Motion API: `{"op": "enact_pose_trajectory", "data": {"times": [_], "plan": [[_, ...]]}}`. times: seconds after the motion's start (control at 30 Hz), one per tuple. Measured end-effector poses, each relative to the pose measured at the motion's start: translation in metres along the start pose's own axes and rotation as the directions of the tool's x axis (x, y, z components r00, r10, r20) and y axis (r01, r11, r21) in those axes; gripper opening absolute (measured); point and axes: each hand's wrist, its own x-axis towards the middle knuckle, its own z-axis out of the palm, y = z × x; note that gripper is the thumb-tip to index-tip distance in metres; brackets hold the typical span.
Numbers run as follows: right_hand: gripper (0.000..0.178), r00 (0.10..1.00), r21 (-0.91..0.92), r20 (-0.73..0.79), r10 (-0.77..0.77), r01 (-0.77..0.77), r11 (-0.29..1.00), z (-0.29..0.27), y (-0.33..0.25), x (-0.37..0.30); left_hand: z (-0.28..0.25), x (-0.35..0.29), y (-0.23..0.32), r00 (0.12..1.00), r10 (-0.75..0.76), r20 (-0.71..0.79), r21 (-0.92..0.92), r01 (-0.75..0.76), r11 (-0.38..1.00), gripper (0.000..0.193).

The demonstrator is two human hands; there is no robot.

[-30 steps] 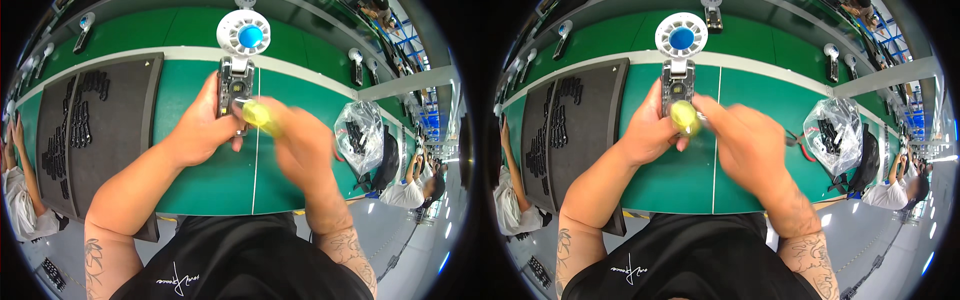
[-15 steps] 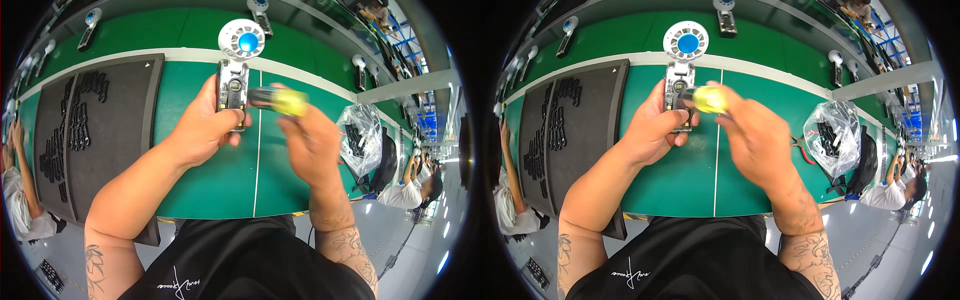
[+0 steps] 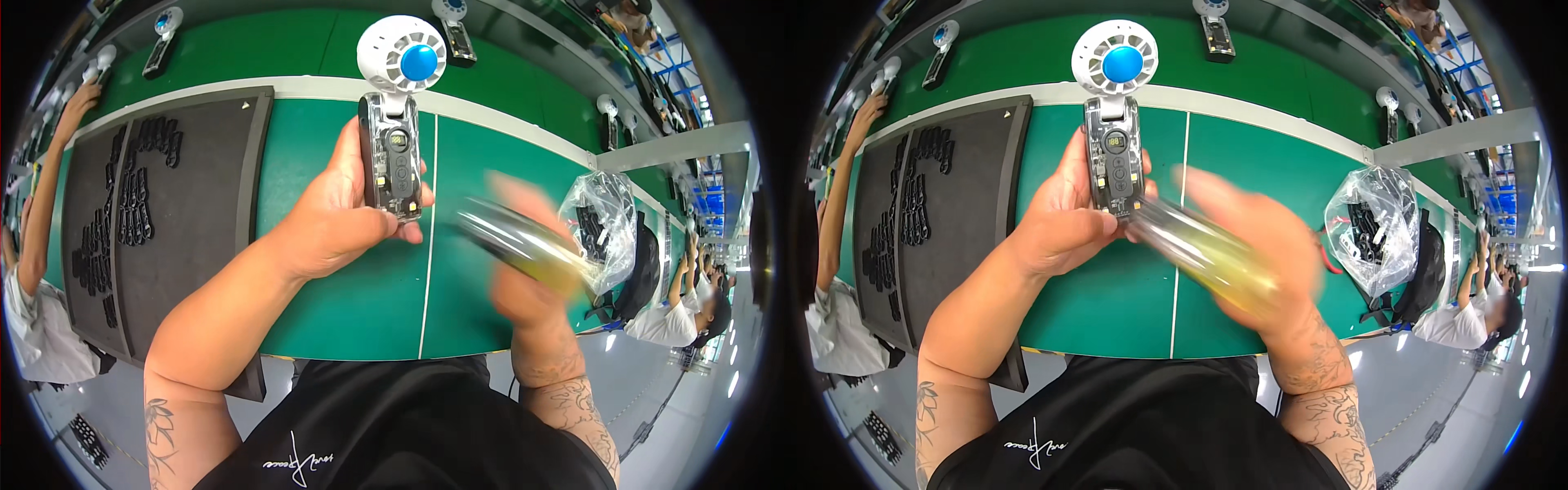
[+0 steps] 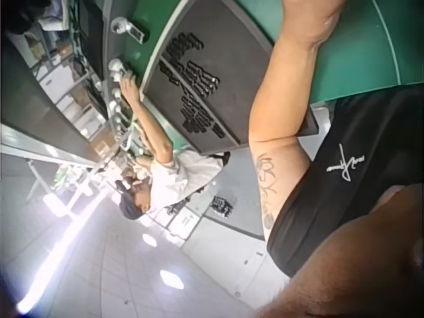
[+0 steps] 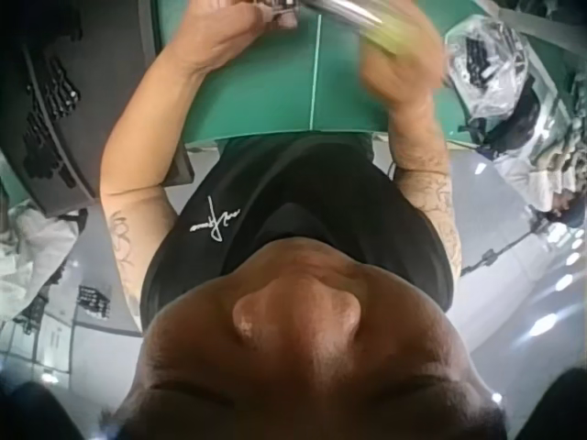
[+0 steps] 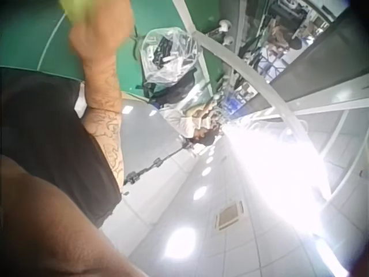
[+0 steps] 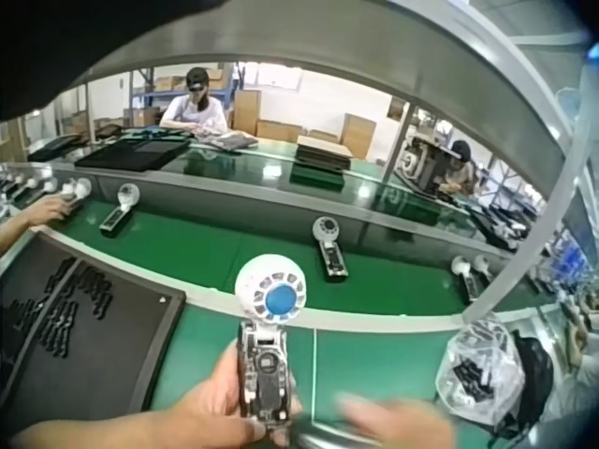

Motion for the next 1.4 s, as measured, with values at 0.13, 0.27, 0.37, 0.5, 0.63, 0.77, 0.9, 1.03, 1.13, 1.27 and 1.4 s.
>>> {"op": "enact_pose_trajectory", "data": {"times": [0.13,0.27,0.37,0.5,0.63,0.77,0.9,1.03,1.13,1.27,1.4], "plan": [[0.040,1.000,0.026,-0.007,0.025,-0.025,0.999,-0.002,0.001,0.003,-0.005,0.004,0.002,0.999,-0.033,-0.034,0.028,0.034,0.999,0.100],[0.040,0.999,-0.083,0.023,-0.037,0.038,0.996,-0.001,-0.002,-0.003,-0.010,0.003,-0.002,0.998,-0.053,-0.016,0.011,0.053,0.999,0.101],[0.041,0.992,-0.194,0.063,-0.109,0.120,0.974,-0.002,-0.004,-0.004,-0.010,0.004,-0.003,0.999,-0.051,0.016,-0.010,0.051,0.999,0.101],[0.044,0.976,-0.201,0.124,0.180,-0.153,0.967,-0.012,-0.008,0.006,-0.010,0.004,0.004,0.993,-0.079,-0.085,0.025,0.081,0.996,0.099],[0.045,0.997,-0.147,0.065,-0.045,0.054,0.988,0.000,-0.003,-0.004,-0.009,0.003,0.000,0.997,-0.066,-0.051,0.032,0.068,0.997,0.095],[0.046,0.996,-0.105,0.088,-0.012,0.021,0.994,-0.006,-0.011,-0.002,-0.005,0.004,0.004,0.997,-0.064,-0.051,0.014,0.065,0.998,0.091],[0.045,0.999,-0.049,0.038,0.032,-0.030,0.998,0.000,-0.013,0.006,-0.002,-0.002,0.006,0.993,-0.086,-0.080,0.048,0.090,0.995,0.083],[0.042,0.951,-0.007,-0.278,-0.135,0.139,0.990,0.017,-0.003,0.015,0.002,0.005,0.006,0.984,-0.146,-0.101,0.205,0.165,0.965,0.072],[0.039,0.995,-0.212,0.008,0.100,-0.096,0.973,0.017,0.005,0.018,0.008,0.007,0.012,0.944,-0.209,-0.257,0.101,0.242,0.965,0.060],[0.037,0.983,-0.202,0.041,0.182,-0.170,0.965,0.015,0.020,0.009,0.008,0.006,0.011,0.926,-0.200,-0.320,0.032,0.221,0.975,0.052],[0.034,0.977,-0.123,-0.001,0.212,-0.211,0.970,0.023,0.039,-0.001,0.002,0.007,0.008,0.945,-0.167,-0.282,0.008,0.176,0.984,0.048]]}}
